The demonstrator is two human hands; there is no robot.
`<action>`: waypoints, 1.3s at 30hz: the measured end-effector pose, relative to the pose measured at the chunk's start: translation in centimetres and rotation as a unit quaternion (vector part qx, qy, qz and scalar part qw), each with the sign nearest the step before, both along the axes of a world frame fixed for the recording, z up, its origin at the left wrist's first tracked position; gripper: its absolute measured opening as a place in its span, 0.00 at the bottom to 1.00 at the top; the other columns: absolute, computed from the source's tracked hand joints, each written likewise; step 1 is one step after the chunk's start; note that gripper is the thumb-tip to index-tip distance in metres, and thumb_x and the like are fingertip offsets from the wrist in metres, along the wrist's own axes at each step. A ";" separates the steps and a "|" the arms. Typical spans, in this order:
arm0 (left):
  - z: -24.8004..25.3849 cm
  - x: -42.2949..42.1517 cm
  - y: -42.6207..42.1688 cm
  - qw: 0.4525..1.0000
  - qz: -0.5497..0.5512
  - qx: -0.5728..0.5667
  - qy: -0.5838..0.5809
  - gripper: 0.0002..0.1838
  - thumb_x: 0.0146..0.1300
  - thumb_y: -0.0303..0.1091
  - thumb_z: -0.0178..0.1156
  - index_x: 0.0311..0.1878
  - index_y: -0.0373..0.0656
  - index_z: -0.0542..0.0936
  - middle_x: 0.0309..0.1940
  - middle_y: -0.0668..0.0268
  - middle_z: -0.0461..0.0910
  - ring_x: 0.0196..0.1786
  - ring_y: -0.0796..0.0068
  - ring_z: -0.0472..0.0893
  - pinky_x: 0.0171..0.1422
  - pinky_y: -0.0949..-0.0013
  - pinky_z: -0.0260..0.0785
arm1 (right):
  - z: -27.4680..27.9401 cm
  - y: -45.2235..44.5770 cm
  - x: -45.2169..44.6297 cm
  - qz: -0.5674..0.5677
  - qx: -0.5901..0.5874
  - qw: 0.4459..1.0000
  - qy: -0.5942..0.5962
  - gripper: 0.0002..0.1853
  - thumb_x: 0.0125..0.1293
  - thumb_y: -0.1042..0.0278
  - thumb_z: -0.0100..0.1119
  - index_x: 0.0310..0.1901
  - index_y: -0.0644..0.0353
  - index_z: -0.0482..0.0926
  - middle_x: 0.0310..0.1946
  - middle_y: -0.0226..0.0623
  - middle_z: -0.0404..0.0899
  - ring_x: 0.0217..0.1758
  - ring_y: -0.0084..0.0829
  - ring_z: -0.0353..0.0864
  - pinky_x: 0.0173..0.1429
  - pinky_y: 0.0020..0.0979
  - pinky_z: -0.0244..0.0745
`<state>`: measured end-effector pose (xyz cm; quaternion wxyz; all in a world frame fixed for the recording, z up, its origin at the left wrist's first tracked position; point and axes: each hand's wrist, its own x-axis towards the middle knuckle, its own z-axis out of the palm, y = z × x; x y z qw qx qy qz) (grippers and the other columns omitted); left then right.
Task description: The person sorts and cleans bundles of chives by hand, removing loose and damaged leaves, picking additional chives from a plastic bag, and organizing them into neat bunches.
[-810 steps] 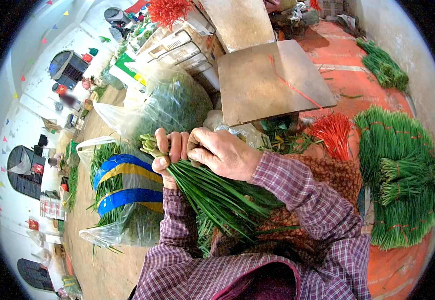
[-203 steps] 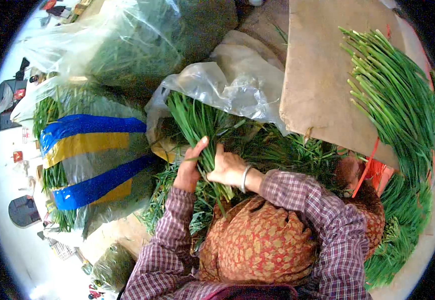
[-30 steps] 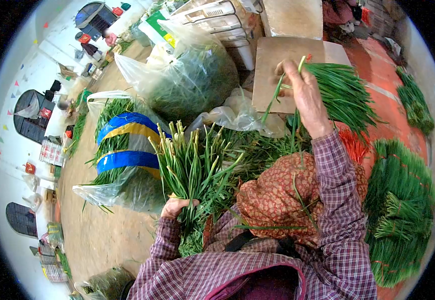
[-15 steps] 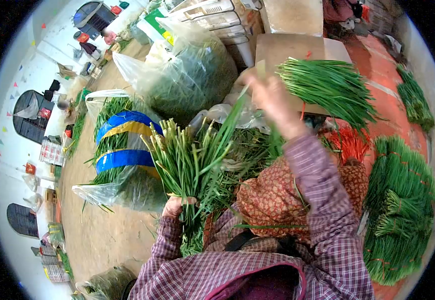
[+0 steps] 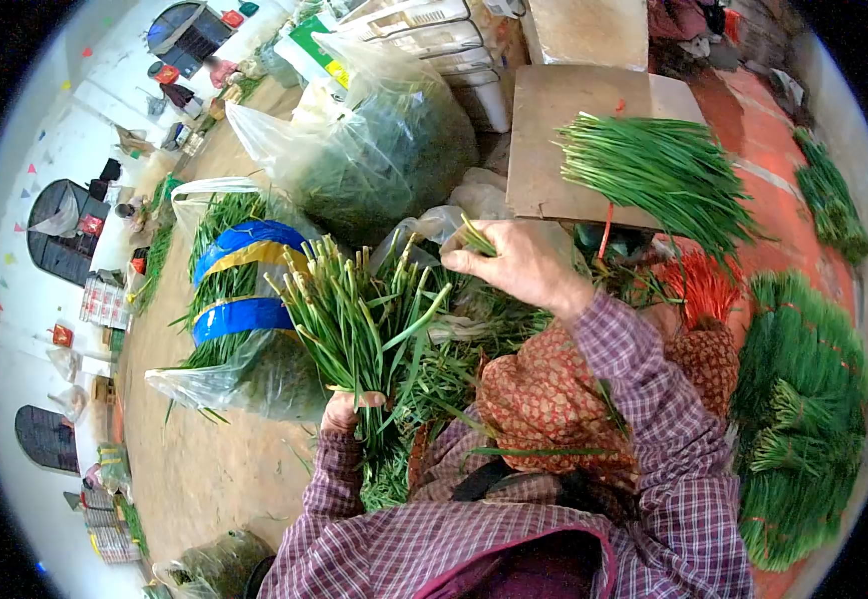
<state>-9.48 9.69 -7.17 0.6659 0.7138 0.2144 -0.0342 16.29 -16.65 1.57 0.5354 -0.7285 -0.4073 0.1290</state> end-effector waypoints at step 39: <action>-0.1 2.7 -3.8 0.996 0.037 -0.075 -0.011 0.29 0.42 0.28 0.74 0.52 0.40 0.76 0.42 0.69 0.80 0.43 0.74 0.78 0.49 0.68 0.71 | 2.2 2.7 -4.6 -0.071 0.153 0.984 0.053 0.18 0.65 0.51 0.58 0.37 0.61 0.80 0.16 0.23 0.69 0.19 0.15 0.64 0.23 0.23 0.60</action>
